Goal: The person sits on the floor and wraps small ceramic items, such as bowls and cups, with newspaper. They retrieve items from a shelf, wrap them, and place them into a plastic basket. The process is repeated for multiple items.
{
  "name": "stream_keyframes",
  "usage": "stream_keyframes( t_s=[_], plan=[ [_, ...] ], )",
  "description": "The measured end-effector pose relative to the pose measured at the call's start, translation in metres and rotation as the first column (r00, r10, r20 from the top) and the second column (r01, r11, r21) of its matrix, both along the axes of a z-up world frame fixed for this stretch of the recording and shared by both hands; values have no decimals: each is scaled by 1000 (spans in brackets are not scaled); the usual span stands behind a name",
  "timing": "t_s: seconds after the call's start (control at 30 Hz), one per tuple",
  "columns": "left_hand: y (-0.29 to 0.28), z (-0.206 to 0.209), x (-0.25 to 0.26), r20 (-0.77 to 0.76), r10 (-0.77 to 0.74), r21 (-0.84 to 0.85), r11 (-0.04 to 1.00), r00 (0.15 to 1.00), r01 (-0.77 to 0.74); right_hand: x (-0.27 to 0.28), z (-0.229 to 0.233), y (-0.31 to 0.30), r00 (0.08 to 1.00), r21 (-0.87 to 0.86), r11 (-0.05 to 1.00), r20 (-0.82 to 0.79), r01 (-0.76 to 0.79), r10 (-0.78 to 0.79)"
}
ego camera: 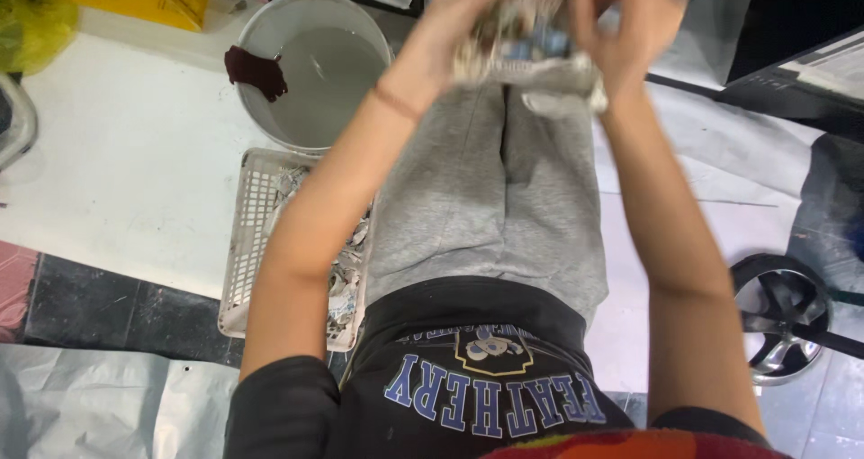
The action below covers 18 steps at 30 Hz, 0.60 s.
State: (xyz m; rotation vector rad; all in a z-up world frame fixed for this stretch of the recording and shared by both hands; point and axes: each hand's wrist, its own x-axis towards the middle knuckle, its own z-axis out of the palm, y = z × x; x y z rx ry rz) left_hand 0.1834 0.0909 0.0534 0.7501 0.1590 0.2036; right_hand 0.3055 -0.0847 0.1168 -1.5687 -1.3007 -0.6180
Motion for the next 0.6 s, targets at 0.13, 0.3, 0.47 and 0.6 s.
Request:
stream_keyframes(
  t_s=[0.13, 0.3, 0.47, 0.6],
  plan=[
    [-37, -3, -62, 31, 67, -20, 998, 997, -67, -60, -39, -65, 979, -123, 992, 203, 8, 18],
    [-48, -28, -106, -194, 330, 503, 842, 924, -195, -96, -48, -93, 939, -253, 952, 250, -170, 234],
    [-63, -21, -145, -111, 207, 384, 911, 972, -150, -116, -69, -120, 983, -321, 929, -53, -186, 178],
    [-84, -21, -156, -186, 79, 56, 996, 979, -70, -136, -109, -121, 564, 93, 962, -794, -255, 227]
  ],
)
